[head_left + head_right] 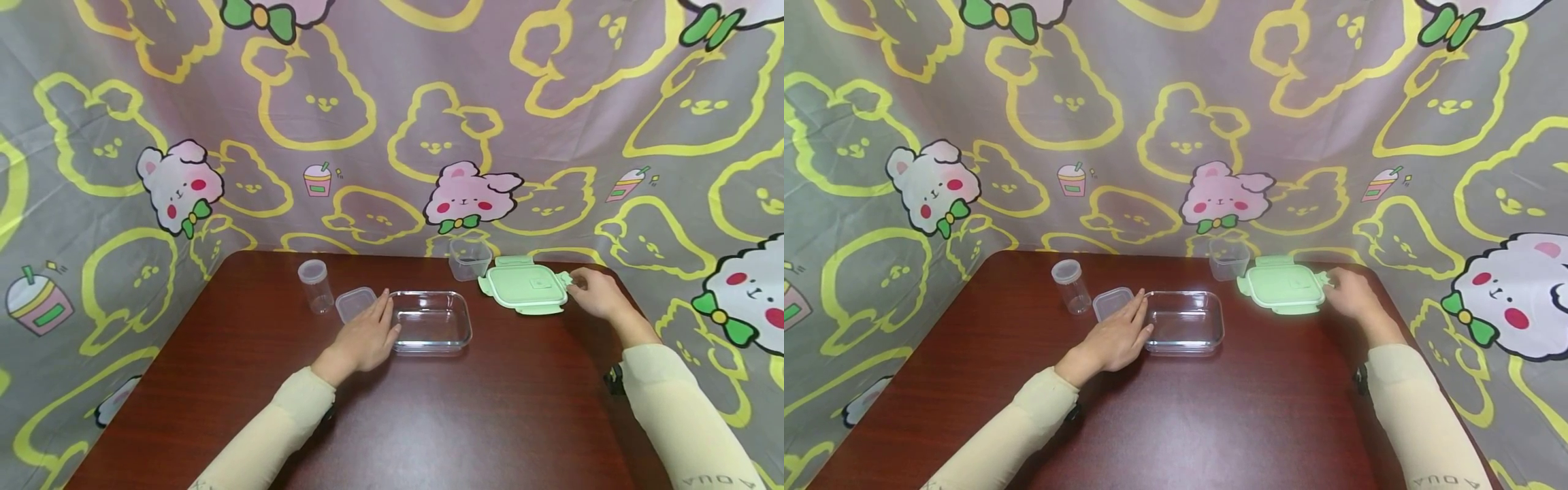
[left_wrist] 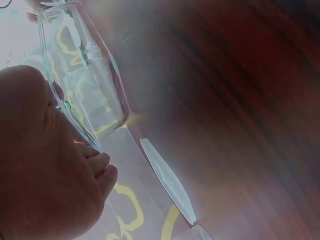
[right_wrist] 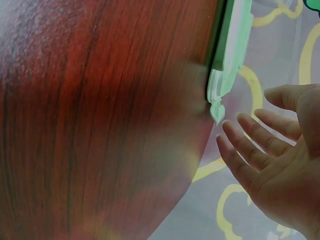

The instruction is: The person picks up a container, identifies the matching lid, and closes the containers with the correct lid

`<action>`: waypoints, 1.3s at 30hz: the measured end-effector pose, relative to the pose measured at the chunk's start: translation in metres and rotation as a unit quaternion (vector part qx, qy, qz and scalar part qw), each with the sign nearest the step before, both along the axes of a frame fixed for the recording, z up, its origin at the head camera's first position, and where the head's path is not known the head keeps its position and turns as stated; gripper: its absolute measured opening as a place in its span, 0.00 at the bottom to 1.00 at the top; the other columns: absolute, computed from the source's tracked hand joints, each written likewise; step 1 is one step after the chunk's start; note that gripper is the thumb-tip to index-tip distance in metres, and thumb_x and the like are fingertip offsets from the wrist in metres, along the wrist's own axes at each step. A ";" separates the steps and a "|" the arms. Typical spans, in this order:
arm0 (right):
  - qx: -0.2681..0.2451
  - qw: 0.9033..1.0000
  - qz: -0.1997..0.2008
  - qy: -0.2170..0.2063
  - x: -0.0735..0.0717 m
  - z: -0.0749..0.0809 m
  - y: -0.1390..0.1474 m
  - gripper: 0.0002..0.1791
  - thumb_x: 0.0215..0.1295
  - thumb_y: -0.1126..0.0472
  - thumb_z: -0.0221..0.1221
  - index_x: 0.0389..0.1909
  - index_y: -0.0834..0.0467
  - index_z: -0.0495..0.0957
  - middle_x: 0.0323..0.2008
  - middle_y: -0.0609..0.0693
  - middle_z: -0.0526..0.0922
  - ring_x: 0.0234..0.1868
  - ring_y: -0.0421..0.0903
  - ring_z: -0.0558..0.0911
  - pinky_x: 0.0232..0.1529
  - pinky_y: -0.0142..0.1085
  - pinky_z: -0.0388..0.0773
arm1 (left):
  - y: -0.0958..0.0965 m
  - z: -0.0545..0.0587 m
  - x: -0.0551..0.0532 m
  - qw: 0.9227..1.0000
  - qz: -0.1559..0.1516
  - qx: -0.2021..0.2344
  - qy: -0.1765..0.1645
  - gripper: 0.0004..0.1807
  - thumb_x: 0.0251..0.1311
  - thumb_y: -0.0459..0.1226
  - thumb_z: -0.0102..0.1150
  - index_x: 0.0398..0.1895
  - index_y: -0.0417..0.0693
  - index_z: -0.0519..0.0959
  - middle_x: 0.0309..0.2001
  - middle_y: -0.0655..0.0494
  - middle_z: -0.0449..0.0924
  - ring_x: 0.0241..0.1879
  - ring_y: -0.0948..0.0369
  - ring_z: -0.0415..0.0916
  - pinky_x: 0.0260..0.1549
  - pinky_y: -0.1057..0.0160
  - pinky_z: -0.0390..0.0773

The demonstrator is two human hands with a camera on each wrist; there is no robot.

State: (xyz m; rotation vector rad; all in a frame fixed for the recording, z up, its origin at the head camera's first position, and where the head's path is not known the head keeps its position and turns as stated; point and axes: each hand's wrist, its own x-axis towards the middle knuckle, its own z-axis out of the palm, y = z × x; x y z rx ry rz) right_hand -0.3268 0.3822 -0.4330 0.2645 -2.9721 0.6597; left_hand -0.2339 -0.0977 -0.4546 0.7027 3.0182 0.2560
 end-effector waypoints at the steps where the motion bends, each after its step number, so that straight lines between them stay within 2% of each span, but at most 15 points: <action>1: 0.000 1.000 -0.002 -0.001 0.000 0.000 0.000 0.24 0.73 0.61 0.53 0.58 0.78 0.72 0.48 0.75 0.79 0.49 0.70 0.79 0.48 0.62 0.75 | 0.000 0.000 0.000 1.000 0.000 -0.001 0.001 0.36 0.81 0.50 0.32 0.80 0.32 0.49 0.82 0.39 0.40 0.80 0.47 0.47 0.76 0.51 0.55; 15: -0.010 0.999 -0.030 -0.008 -0.006 0.000 0.003 0.24 0.73 0.62 0.53 0.57 0.79 0.70 0.49 0.76 0.78 0.51 0.72 0.77 0.49 0.62 0.75 | 0.000 0.000 0.000 1.000 0.001 -0.009 0.004 0.36 0.82 0.51 0.31 0.80 0.33 0.49 0.82 0.40 0.39 0.80 0.48 0.45 0.76 0.52 0.54; 22: -0.013 0.999 -0.041 -0.012 -0.008 -0.004 0.006 0.25 0.72 0.61 0.53 0.58 0.79 0.69 0.52 0.78 0.76 0.54 0.75 0.75 0.53 0.64 0.72 | 0.000 -0.001 -0.001 1.000 -0.001 -0.009 0.005 0.36 0.81 0.51 0.30 0.80 0.33 0.49 0.82 0.39 0.40 0.80 0.48 0.45 0.76 0.52 0.54; 31: -0.012 0.998 -0.057 -0.032 -0.008 -0.009 0.010 0.30 0.72 0.59 0.53 0.61 0.82 0.64 0.56 0.80 0.72 0.58 0.78 0.70 0.57 0.66 0.69 | 0.000 -0.001 -0.001 1.000 -0.003 -0.012 0.001 0.36 0.81 0.50 0.30 0.80 0.33 0.49 0.82 0.38 0.40 0.80 0.47 0.45 0.76 0.52 0.54; 39: -0.022 0.993 -0.092 -0.064 -0.008 -0.013 0.008 0.35 0.72 0.58 0.53 0.64 0.85 0.59 0.58 0.82 0.71 0.58 0.78 0.71 0.56 0.66 0.72 | 0.000 0.001 0.000 1.000 -0.004 -0.021 0.009 0.37 0.81 0.51 0.30 0.80 0.32 0.49 0.81 0.38 0.42 0.80 0.48 0.44 0.76 0.53 0.53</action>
